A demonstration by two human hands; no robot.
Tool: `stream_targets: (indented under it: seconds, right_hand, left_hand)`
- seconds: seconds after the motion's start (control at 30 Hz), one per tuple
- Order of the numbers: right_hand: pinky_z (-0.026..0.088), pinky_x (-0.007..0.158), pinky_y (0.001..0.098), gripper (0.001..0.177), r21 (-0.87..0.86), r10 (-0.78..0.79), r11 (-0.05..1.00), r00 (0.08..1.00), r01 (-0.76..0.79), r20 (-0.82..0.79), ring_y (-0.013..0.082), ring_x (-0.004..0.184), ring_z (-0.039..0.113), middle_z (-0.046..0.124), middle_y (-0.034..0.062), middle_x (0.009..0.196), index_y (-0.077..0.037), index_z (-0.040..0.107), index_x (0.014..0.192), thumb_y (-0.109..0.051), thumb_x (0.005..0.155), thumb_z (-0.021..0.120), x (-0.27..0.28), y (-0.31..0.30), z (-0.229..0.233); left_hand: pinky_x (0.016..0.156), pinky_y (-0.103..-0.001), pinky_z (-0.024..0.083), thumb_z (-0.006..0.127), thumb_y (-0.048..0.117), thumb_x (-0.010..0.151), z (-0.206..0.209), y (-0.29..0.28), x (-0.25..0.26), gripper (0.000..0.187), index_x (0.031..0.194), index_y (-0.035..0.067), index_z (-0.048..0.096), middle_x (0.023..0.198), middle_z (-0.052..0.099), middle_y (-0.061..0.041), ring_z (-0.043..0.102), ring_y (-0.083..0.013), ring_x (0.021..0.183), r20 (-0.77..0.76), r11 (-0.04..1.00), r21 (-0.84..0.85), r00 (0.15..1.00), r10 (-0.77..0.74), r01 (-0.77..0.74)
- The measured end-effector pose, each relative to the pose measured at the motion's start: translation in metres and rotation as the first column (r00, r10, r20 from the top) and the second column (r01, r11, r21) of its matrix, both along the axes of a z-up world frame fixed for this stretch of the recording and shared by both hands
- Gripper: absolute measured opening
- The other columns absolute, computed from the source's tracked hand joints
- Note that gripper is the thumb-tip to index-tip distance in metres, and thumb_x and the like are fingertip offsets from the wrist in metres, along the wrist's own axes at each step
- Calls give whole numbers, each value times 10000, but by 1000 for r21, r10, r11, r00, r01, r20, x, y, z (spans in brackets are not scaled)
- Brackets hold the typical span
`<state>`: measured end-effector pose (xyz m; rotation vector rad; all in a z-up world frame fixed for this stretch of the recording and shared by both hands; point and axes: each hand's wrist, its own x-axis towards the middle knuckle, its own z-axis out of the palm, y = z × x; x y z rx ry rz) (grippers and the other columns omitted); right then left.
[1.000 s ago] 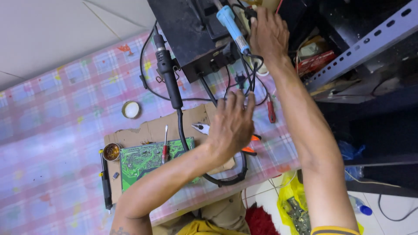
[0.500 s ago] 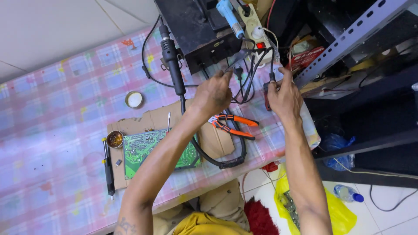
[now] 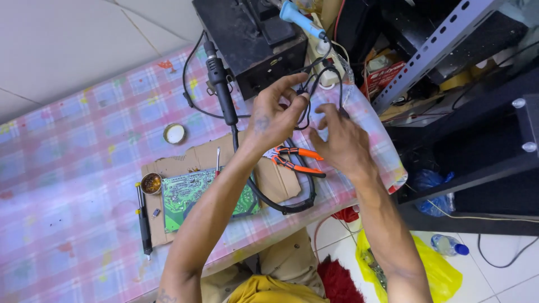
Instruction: Soldering and desoldering components on a circuit board using a soldering iron and hot air station.
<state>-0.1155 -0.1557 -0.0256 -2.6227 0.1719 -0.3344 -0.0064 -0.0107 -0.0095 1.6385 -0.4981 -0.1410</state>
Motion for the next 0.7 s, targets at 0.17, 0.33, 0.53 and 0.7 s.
stream_targets:
  seconds: [0.17, 0.33, 0.53, 0.7]
  right_hand:
    - [603, 629, 522, 272, -131, 56, 991, 964, -22, 262, 332, 872, 723, 657, 56, 926, -192, 631, 1219, -237, 953, 667, 29, 0, -46]
    - [603, 625, 479, 130, -168, 10, 984, 936, 52, 351, 303, 817, 716, 613, 30, 833, -220, 684, 1121, -225, 1015, 609, 20, -11, -54]
    - [560, 622, 313, 117, -220, 32, 965, 769, 143, 638, 212, 783, 696, 570, -43, 825, -191, 716, 1065, -196, 1076, 599, 4, -6, -13]
    - [611, 769, 402, 133, -241, 246, 967, 519, -78, 819, 279, 844, 708, 654, 79, 926, -71, 788, 1039, -175, 996, 717, -2, 8, 29]
  left_hand:
    - [382, -284, 576, 621, 61, 958, 20, 3, -18, 384, 1327, -45, 634, 788, 610, -109, 674, -196, 513, -76, 979, -200, 995, -58, 42]
    - [367, -281, 586, 638, 113, 1002, -18, 9, -2, 376, 1348, -32, 622, 839, 632, -125, 696, -213, 511, -29, 966, -257, 999, 30, -37]
    - [1044, -523, 502, 786, 167, 865, -10, 16, -14, 525, 1357, 102, 614, 1345, 497, -210, 577, -478, 1242, 589, 946, 137, 792, 160, -293]
    - [727, -428, 574, 849, 278, 781, -3, 1, -12, 711, 1413, 276, 525, 814, 594, 25, 653, -256, 801, 740, 886, 396, 655, -153, -241]
